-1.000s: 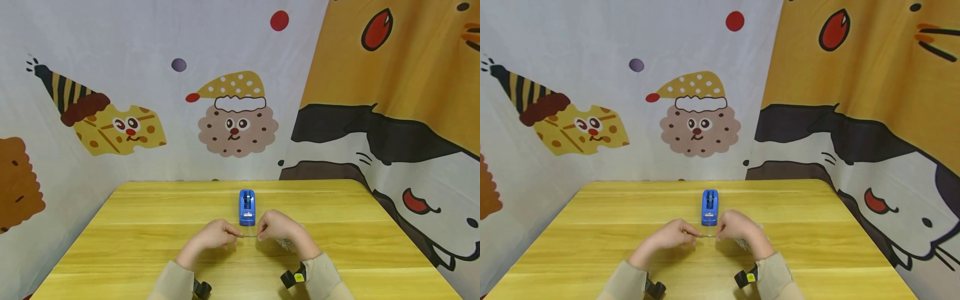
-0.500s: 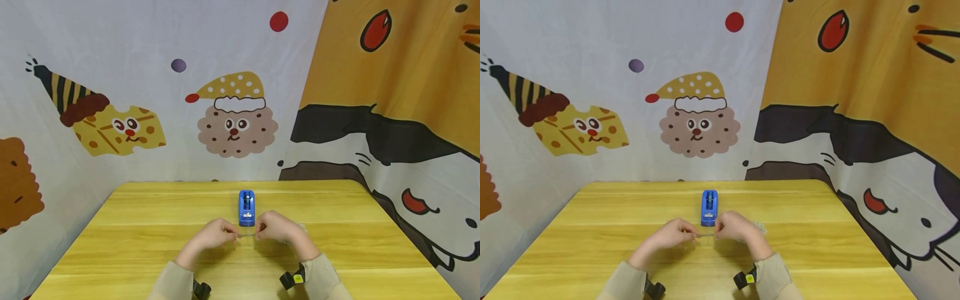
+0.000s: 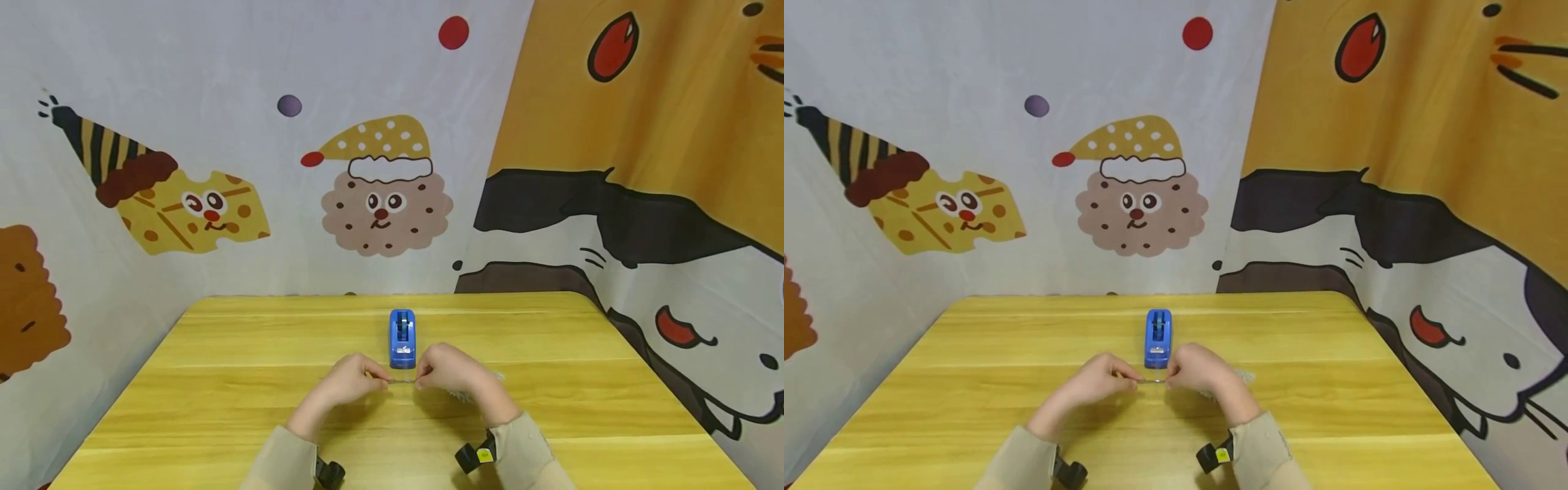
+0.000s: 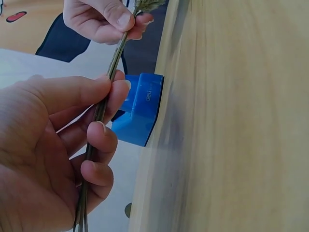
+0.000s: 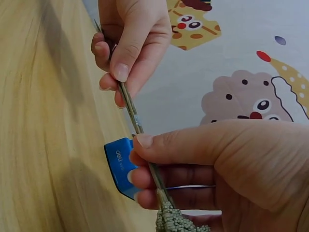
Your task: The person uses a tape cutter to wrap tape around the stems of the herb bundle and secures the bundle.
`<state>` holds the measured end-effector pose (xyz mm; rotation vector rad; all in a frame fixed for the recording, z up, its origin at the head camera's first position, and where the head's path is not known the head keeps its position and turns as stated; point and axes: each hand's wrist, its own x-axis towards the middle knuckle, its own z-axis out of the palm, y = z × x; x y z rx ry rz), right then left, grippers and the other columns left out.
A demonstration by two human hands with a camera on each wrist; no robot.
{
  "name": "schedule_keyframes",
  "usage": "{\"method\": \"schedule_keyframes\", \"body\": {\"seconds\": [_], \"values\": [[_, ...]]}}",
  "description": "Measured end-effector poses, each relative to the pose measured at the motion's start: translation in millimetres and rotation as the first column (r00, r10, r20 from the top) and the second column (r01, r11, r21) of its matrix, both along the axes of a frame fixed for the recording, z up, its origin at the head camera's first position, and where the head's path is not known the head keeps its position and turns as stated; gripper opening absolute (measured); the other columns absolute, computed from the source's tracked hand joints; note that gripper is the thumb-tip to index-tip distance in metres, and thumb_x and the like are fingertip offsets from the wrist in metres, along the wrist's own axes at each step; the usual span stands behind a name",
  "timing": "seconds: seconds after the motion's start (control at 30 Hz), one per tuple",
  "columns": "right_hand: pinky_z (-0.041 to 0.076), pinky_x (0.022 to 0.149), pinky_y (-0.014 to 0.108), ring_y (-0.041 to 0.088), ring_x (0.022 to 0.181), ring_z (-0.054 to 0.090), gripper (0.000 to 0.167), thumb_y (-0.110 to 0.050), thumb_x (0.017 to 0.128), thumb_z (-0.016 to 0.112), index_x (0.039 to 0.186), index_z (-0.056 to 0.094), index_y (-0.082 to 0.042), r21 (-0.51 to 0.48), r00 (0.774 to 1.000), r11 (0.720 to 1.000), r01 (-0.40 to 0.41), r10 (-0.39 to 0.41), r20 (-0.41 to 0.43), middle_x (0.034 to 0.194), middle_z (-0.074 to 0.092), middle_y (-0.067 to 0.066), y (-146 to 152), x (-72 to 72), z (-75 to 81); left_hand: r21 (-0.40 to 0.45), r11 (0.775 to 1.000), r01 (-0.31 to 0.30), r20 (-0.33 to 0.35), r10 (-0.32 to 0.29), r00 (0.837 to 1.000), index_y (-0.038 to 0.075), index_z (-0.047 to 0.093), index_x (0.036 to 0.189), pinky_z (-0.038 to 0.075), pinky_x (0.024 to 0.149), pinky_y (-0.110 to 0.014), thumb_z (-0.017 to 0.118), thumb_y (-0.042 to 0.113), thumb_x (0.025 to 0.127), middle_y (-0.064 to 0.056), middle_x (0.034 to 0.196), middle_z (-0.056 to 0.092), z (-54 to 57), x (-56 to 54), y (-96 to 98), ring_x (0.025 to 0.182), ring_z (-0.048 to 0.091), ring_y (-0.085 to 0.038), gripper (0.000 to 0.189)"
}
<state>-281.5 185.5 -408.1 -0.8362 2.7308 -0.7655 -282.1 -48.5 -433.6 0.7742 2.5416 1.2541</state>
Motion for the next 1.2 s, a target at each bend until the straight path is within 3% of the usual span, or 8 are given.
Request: {"method": "schedule_keyframes", "body": {"seconds": [0.1,0.3,0.47,0.73,0.97,1.2], "values": [[0.044,0.054,0.025,0.006,0.056,0.048,0.018,-0.009,0.081,0.076,0.067,0.069,-0.016,0.007,1.000,1.000,0.015,-0.015,-0.007,0.065,0.059,-0.012,-1.3,-0.1,-1.5,0.001,1.000,-0.011,0.000,0.011,1.000,0.016,0.079,0.092,0.049,0.079,-0.042,0.071,0.014,0.086,-0.001,0.101,0.072,-3.4,-1.9,-0.4,0.092,0.062,-0.017,0.010],[0.045,0.055,0.026,0.006,0.057,0.049,0.020,-0.008,0.080,0.076,0.066,0.066,-0.018,0.008,0.999,1.000,0.022,-0.022,-0.029,0.065,0.058,-0.012,-2.7,-0.2,-3.7,-0.004,1.000,-0.017,-0.001,0.017,1.000,0.017,0.078,0.093,0.047,0.065,-0.034,0.070,0.012,0.084,0.000,0.100,0.072,-8.5,-5.0,-0.8,0.064,0.055,-0.011,0.013],[0.044,0.056,0.025,0.005,0.057,0.048,0.022,-0.009,0.080,0.076,0.065,0.063,-0.019,0.023,0.998,1.000,0.011,-0.010,-0.061,0.064,0.056,-0.013,-3.6,-0.5,-5.8,-0.016,1.000,-0.008,0.004,0.008,1.000,0.016,0.077,0.097,0.043,0.055,-0.031,0.063,0.013,0.087,-0.002,0.103,0.071,-6.4,-3.9,-1.1,0.048,0.044,-0.010,0.017],[0.045,0.058,0.026,0.006,0.058,0.049,0.024,-0.010,0.080,0.076,0.065,0.061,-0.020,0.049,0.995,0.998,0.028,-0.023,-0.092,0.064,0.055,-0.013,-3.7,-1.4,-6.5,-0.041,0.996,0.079,0.005,-0.079,0.997,0.006,0.075,0.101,0.038,0.046,-0.024,0.055,0.008,0.092,0.001,0.080,0.070,-3.4,-1.3,-1.5,0.047,0.042,-0.006,0.022],[0.049,0.062,0.027,0.007,0.064,0.054,0.008,-0.009,0.084,0.073,0.077,0.073,-0.012,0.007,0.999,0.999,0.045,-0.045,-0.018,0.072,0.063,-0.009,-1.8,-0.3,-3.2,-0.022,0.998,0.056,-0.006,-0.056,0.998,0.007,0.076,0.101,0.032,0.043,-0.021,0.059,0.007,0.090,-0.004,0.088,0.073,-3.7,-1.9,-1.5,0.045,0.036,-0.006,0.020],[0.049,0.063,0.027,0.007,0.063,0.052,0.008,-0.009,0.086,0.071,0.081,0.077,-0.009,0.043,0.999,0.998,0.038,-0.037,-0.019,0.077,0.066,-0.007,-0.9,-0.6,-3.3,-0.039,0.999,0.023,-0.032,-0.024,0.999,0.009,0.077,0.100,0.035,0.046,-0.023,0.064,0.009,0.090,-0.008,0.105,0.071,-3.9,-1.6,-1.3,0.048,0.035,-0.007,0.016]]}}
